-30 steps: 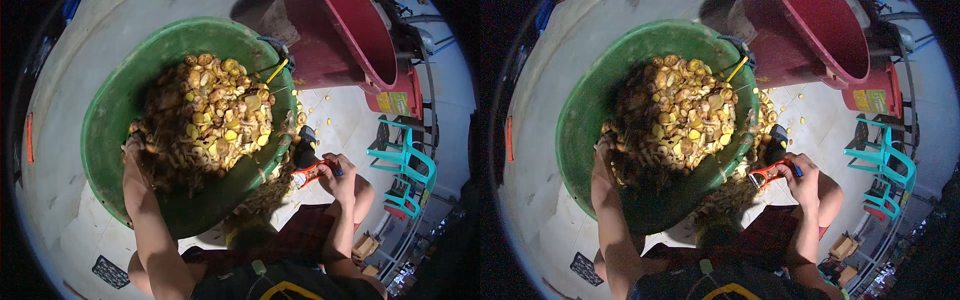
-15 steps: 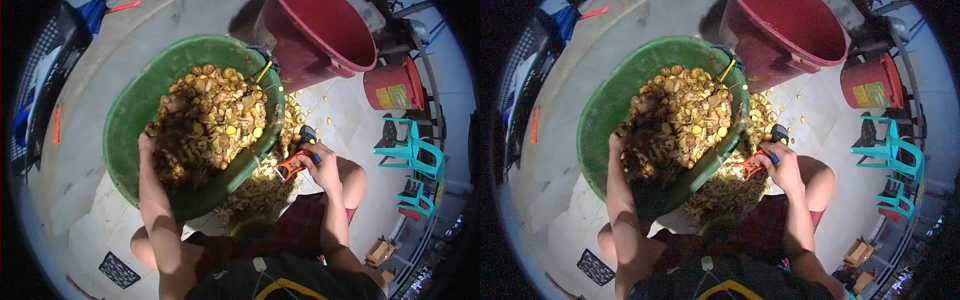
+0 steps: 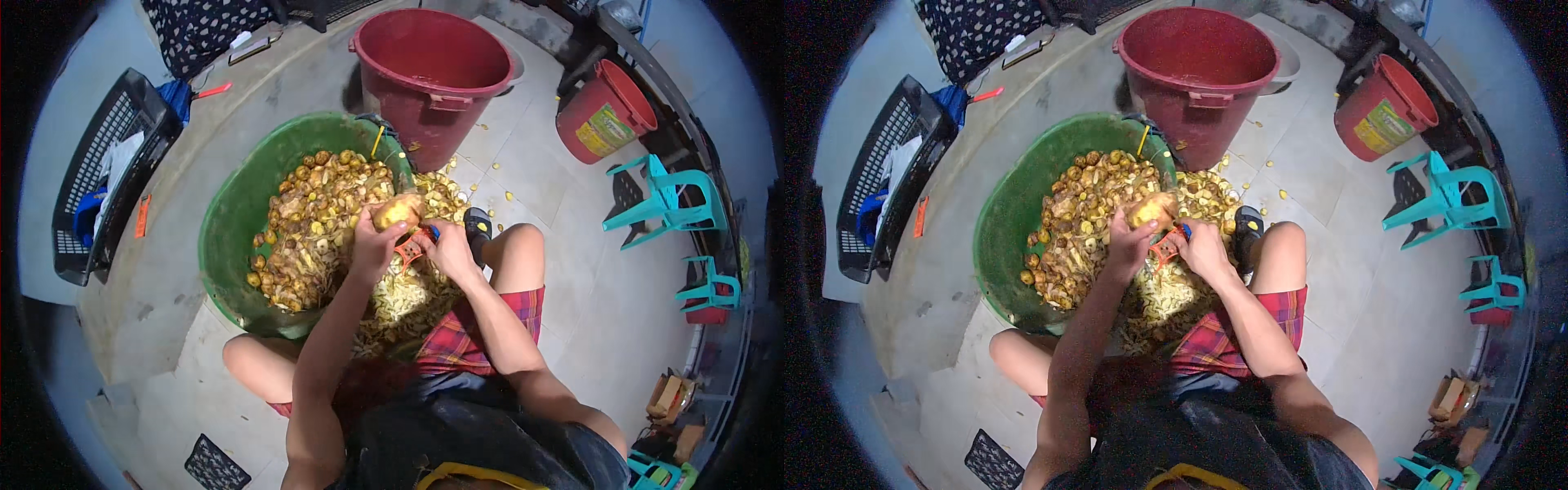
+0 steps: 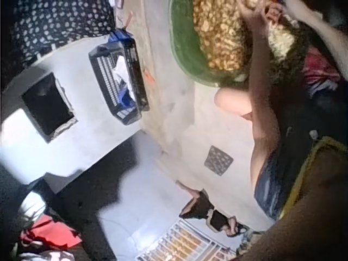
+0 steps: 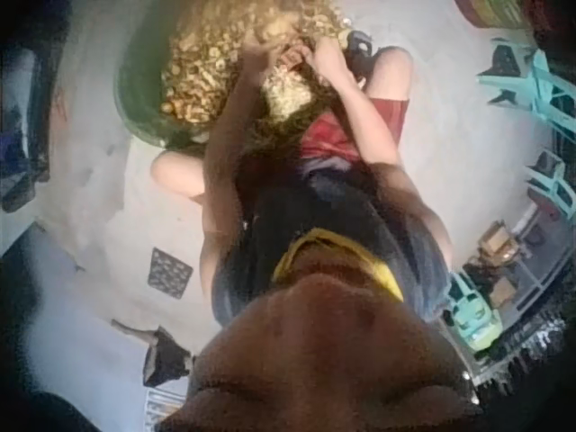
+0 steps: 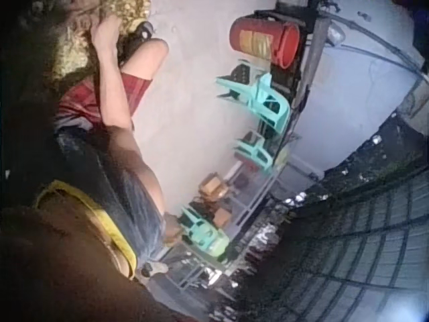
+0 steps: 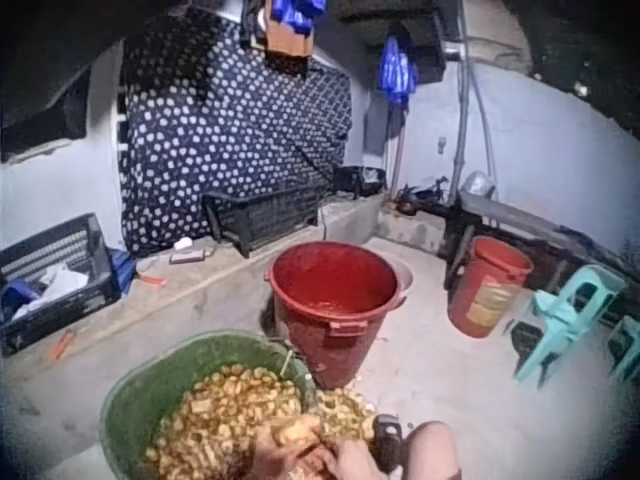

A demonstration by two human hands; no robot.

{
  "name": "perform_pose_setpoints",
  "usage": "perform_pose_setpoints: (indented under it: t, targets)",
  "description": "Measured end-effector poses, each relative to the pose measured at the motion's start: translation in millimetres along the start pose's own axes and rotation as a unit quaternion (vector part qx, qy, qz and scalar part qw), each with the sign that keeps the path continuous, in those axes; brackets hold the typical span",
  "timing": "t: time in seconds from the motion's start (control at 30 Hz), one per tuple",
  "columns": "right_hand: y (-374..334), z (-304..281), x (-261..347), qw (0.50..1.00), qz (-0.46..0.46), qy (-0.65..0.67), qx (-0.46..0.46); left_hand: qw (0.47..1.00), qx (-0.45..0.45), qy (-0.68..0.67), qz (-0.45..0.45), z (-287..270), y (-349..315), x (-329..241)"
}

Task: The person peels potatoes using a small knife, placing the peels into a large green basin and the peeled potatoes into a red bucket.

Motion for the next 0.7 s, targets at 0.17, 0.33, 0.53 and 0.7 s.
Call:
perform_pose_setpoints:
  t: [0.17, 0.33, 0.53, 0.7]
  targets:
    - [-24, -15, 9, 1.0, 0.009, -0.005, 0.014, 0.983, 0.073, 0.13, 0.104, 14, -27, -17]
    - [-36, -10, 19, 0.999, 0.028, -0.008, 0.017, 0.958, 0.057, 0.193, 0.206, 18, -45, -40]
    - [-37, 0, 22, 0.999, 0.035, 0.004, 0.039, 0.912, 0.088, 0.279, 0.286, 24, -53, -69]
    - [-31, 13, 18, 0.997, 0.011, -0.054, 0.054, 0.934, 0.068, 0.241, 0.253, 11, -56, -63]
Point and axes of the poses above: each hand's wrist, its own y-axis towards the middle knuckle, its own z-axis out of the palm, x = y × z, the point moved 8 cm from there along y, towards the middle knuckle, and after that the axes turned 13 degrees about z, right-handed, at the moved point
